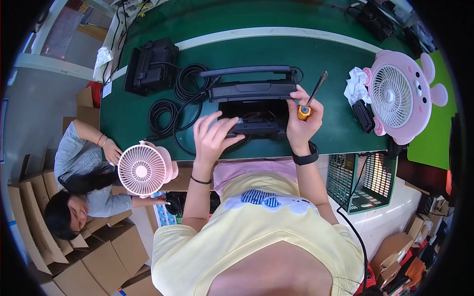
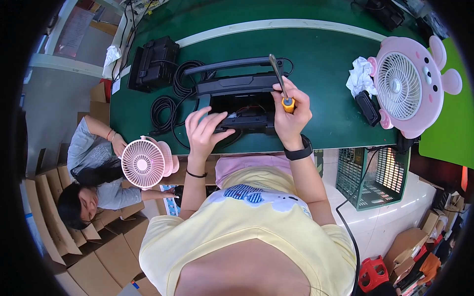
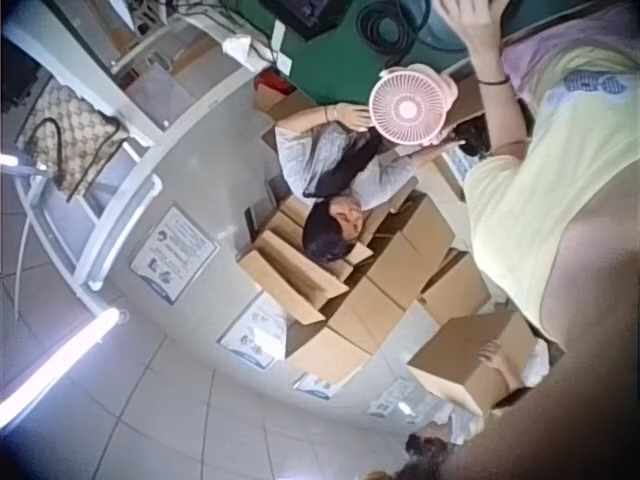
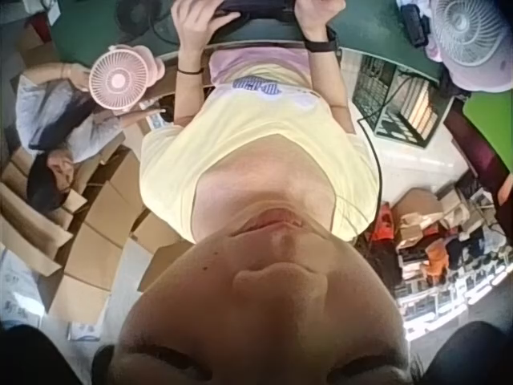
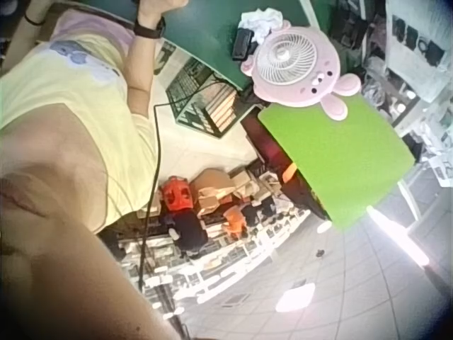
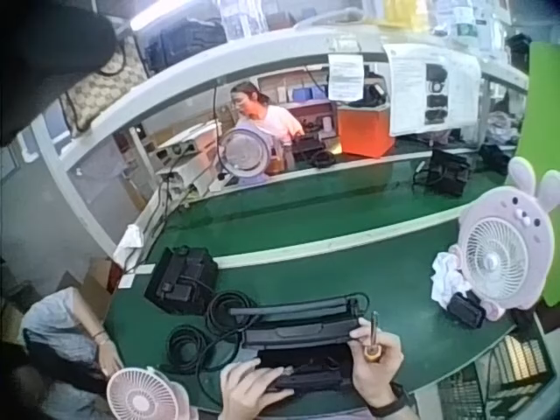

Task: Assembling or disassembling electronic housing components using a manual screwdriver on a production workbench.

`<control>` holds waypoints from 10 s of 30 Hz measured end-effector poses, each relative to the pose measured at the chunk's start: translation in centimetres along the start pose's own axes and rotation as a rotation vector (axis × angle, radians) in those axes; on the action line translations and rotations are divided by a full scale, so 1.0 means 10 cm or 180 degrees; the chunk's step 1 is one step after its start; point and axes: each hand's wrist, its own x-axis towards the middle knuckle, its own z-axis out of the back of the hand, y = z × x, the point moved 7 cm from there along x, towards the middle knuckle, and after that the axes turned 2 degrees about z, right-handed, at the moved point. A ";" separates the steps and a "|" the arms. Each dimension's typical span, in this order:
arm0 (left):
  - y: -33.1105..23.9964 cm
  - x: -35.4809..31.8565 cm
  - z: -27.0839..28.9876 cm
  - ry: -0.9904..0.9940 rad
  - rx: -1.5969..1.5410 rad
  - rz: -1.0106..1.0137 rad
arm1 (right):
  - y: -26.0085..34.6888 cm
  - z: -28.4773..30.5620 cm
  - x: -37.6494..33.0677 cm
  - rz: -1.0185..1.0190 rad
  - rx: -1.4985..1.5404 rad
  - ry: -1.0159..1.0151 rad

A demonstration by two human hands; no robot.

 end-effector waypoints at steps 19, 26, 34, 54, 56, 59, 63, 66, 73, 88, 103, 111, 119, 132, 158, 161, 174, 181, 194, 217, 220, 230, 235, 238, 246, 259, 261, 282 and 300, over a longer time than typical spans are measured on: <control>0.13 0.03 -0.37 -0.0857 -0.0773 0.1150 | -0.21 0.07 0.29 -0.0888 -0.0159 0.0871; 0.29 -0.01 -0.55 -0.1149 -0.1771 0.2111 | -0.40 0.12 0.05 -0.1202 0.0395 0.0715; 0.17 0.08 -0.46 -0.0556 -0.0939 0.1303 | -0.55 0.13 -0.16 -0.1251 0.0581 0.0324; 0.27 0.33 -0.54 -0.0955 -0.1965 0.1854 | -0.31 0.06 0.06 -0.1981 0.0077 0.0820; 0.26 0.32 -0.54 -0.0970 -0.1982 0.1842 | -0.30 0.04 0.05 -0.2159 0.0198 0.0810; 0.23 0.31 -0.56 -0.1031 -0.2116 0.1870 | -0.31 -0.07 0.00 -0.2998 0.2780 0.0905; 0.23 0.29 -0.57 -0.1110 -0.2016 0.1759 | -0.26 -0.07 0.27 -0.2266 0.1696 0.0742; 0.24 0.26 -0.60 -0.1138 -0.2330 0.1816 | -0.34 -0.08 0.20 -0.2403 0.0848 0.1279; 0.33 0.31 -0.63 -0.1093 -0.2210 0.1870 | -0.06 -0.09 0.36 -0.0299 -0.1023 0.1158; 0.31 0.20 -0.69 -0.1328 -0.2235 0.1611 | -0.36 -0.21 0.64 -0.1034 -0.0104 0.0931; 0.44 0.67 -0.70 -0.0889 -0.1228 0.1379 | 0.07 -0.48 0.49 0.0285 -0.1463 0.2016; 0.56 0.89 -0.60 0.0612 -0.1382 0.0403 | -0.05 -0.48 0.52 -0.0127 -0.1797 0.2614; 0.59 0.67 -0.66 -0.0007 -0.0816 -0.0213 | -0.15 -0.40 0.59 0.0341 -0.1882 0.2149; 0.47 1.14 -0.56 -0.0021 -0.0640 -0.0103 | -0.23 -0.41 0.61 0.0100 -0.2072 0.2192; 0.71 1.60 -1.09 0.0651 0.0156 0.1025 | -0.17 0.08 0.27 -0.0726 -0.1455 0.1544; 0.70 1.60 -1.06 0.0710 0.0229 0.1112 | -0.08 0.13 0.10 -0.0942 -0.1380 0.1780; 0.79 1.55 -1.02 -0.0092 -0.0294 0.0981 | 0.06 -0.02 0.03 -0.0138 -0.1722 0.1923; 0.81 1.53 -1.02 -0.0088 -0.0333 0.0996 | 0.08 -0.07 -0.06 -0.0298 -0.1982 0.1984; 0.82 1.55 -1.01 -0.0057 -0.0318 0.1054 | -0.28 -0.08 -0.21 -0.2767 0.0187 0.2160; 0.88 1.50 -1.04 0.0127 -0.0519 0.1321 | 0.32 -0.30 -0.20 -0.0339 -0.2017 0.2105; 0.87 1.51 -1.03 0.0104 -0.0541 0.1294 | 0.30 -0.33 -0.27 -0.0306 -0.2206 0.2074; 0.82 1.52 -0.99 0.0138 -0.0511 0.1271 | -0.02 -0.19 -0.26 -0.2071 -0.0157 0.2205; 0.76 1.40 -0.86 -0.0243 -0.0798 0.0939 | 0.41 0.15 0.01 -0.0998 -0.1219 0.2566; 0.72 1.28 -0.72 -0.0483 -0.1040 0.0690 | 0.43 0.43 0.27 -0.1299 -0.1118 0.1838; 0.09 0.82 -0.46 -0.0300 -0.0733 -0.0617 | -0.46 0.45 0.21 -0.2252 0.0313 0.0300; -0.30 0.33 -0.34 -0.0596 -0.0607 -0.0147 | -0.83 0.24 -0.06 -0.2657 0.1082 0.0332; -0.45 0.32 -0.39 -0.0259 -0.0425 -0.0174 | -0.84 0.21 -0.07 -0.2588 0.1218 0.0316; 0.80 0.61 -0.39 0.0297 0.1451 0.0954 | -0.88 0.47 -0.27 -0.2842 0.0557 -0.0111; 1.83 0.19 -0.37 -0.1141 0.0789 0.2070 | -1.13 0.40 -0.41 -0.3067 0.0581 0.0355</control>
